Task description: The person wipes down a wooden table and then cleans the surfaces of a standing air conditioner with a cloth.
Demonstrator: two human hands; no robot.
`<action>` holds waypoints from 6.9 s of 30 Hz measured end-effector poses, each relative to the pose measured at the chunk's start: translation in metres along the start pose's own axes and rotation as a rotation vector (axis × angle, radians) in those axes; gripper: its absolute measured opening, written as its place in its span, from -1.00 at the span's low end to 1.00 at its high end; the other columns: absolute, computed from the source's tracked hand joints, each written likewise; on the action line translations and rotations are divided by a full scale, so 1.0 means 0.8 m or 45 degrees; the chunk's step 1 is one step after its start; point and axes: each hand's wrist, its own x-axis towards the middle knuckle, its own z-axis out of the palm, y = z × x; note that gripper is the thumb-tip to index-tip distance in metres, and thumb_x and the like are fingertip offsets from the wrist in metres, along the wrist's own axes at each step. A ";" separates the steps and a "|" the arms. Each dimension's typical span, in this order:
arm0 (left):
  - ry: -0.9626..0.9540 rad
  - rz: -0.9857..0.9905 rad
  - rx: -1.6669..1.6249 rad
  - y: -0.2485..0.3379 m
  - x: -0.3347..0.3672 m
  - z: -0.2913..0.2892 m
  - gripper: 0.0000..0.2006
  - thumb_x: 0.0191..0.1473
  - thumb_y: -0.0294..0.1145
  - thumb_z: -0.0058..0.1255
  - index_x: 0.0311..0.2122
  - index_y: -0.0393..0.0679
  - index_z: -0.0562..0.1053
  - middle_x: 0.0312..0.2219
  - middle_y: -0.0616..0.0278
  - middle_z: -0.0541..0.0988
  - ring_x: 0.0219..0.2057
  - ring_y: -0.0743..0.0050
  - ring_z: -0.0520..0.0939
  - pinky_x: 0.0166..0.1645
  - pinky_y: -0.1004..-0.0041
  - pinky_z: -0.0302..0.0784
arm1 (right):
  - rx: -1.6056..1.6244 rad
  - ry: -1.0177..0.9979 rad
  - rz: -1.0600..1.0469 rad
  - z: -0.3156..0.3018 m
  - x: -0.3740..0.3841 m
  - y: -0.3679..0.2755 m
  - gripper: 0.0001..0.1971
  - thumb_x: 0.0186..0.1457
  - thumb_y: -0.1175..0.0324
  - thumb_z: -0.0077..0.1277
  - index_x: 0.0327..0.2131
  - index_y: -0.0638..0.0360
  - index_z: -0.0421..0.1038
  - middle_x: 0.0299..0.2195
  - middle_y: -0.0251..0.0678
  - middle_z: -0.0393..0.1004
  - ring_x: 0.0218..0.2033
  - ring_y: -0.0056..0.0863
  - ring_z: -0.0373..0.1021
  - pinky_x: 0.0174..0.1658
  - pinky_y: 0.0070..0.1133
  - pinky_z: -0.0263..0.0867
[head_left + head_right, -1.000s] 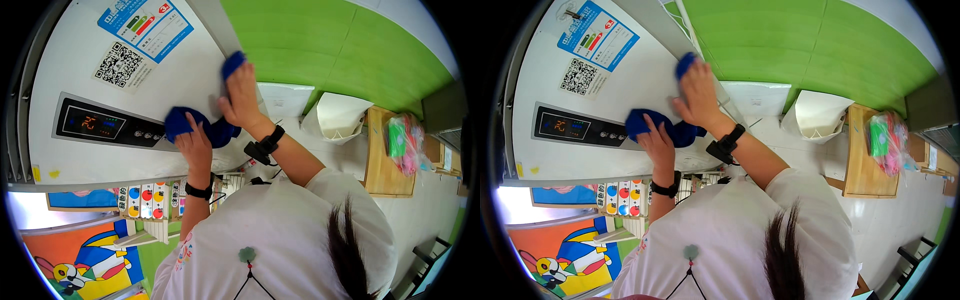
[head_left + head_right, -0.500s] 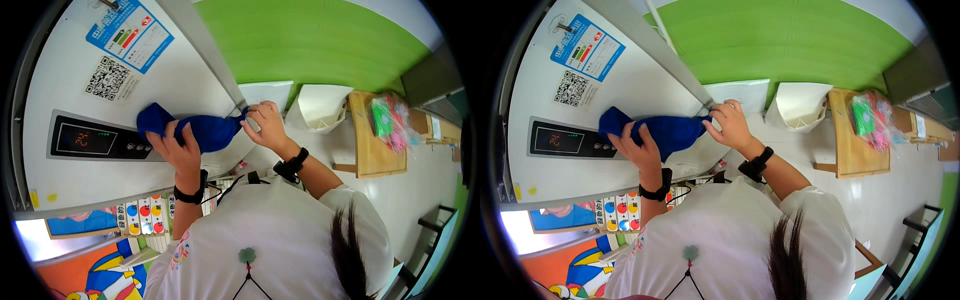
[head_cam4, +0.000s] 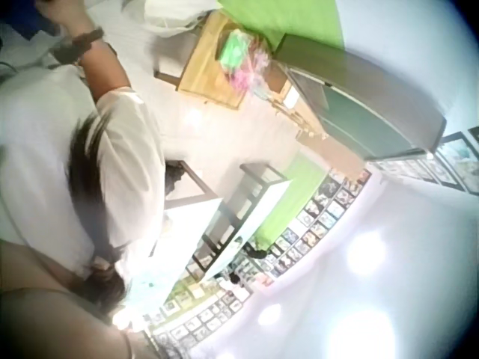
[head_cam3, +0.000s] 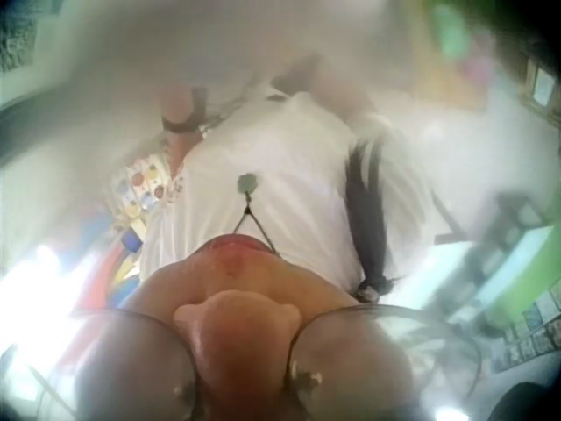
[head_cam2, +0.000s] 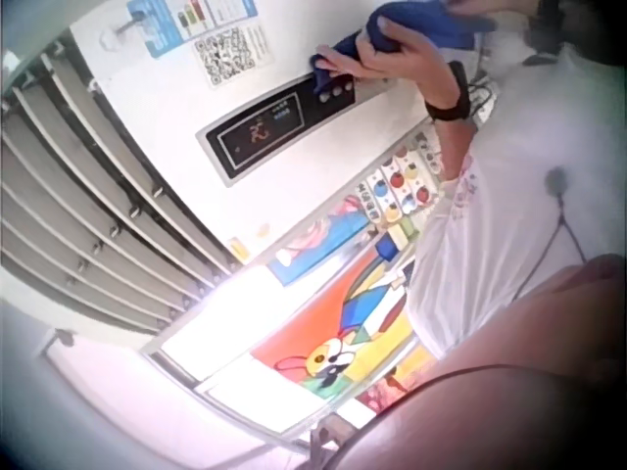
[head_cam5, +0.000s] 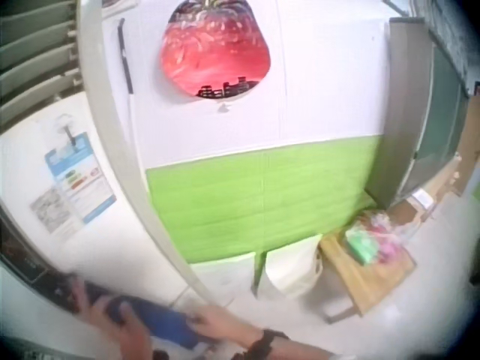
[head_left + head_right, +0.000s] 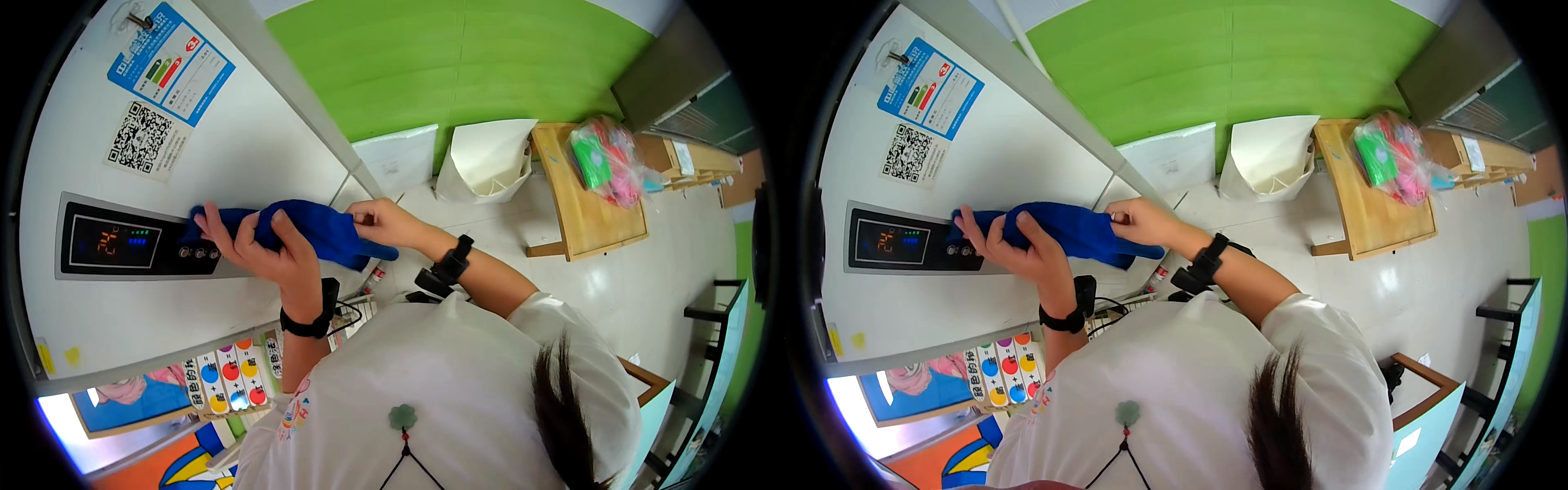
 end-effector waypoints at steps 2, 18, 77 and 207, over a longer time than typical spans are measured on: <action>-0.011 0.020 0.031 -0.003 -0.001 0.002 -0.80 0.16 -0.41 -0.04 -0.20 -0.27 0.26 0.19 -0.17 0.15 0.22 -0.28 0.14 0.24 -0.12 0.03 | 0.042 0.108 0.069 -0.012 0.008 -0.003 -0.80 0.05 0.55 -0.06 -0.21 0.29 0.41 -0.56 -0.38 0.47 -0.53 -0.63 0.44 -0.47 -0.64 0.33; -0.278 -0.488 0.611 -0.033 -0.074 -0.030 -0.88 -0.04 -0.40 0.24 -0.40 -0.22 0.57 -0.64 0.17 0.49 -0.67 0.31 0.44 -0.56 0.41 0.33 | 0.266 0.296 -0.373 -0.073 0.153 0.000 -0.26 -0.08 0.54 -0.23 0.25 0.34 -0.14 0.19 0.13 0.06 0.23 -0.08 0.06 0.26 -0.46 -0.05; -0.273 -0.684 0.198 0.047 -0.041 0.094 -0.47 0.02 -0.55 0.04 0.11 -0.48 0.21 0.01 -0.05 0.37 0.04 0.14 0.43 0.16 0.29 0.25 | 0.322 -0.512 -1.178 -0.159 0.236 -0.216 -0.14 -0.11 0.10 0.21 0.24 0.12 0.05 0.09 0.16 0.18 0.06 0.02 0.23 0.11 -0.25 0.15; 0.673 -1.211 0.479 -0.156 -0.276 -0.005 -0.27 0.23 -0.13 -0.54 0.21 -0.64 -0.31 0.25 -0.45 -0.26 0.28 -0.46 -0.26 0.32 -0.03 -0.46 | -1.272 -0.280 -1.363 0.111 0.117 -0.006 -0.65 -0.07 0.32 0.08 -0.14 0.14 0.47 -0.11 -0.17 0.46 -0.03 -0.19 0.35 0.04 -0.29 0.22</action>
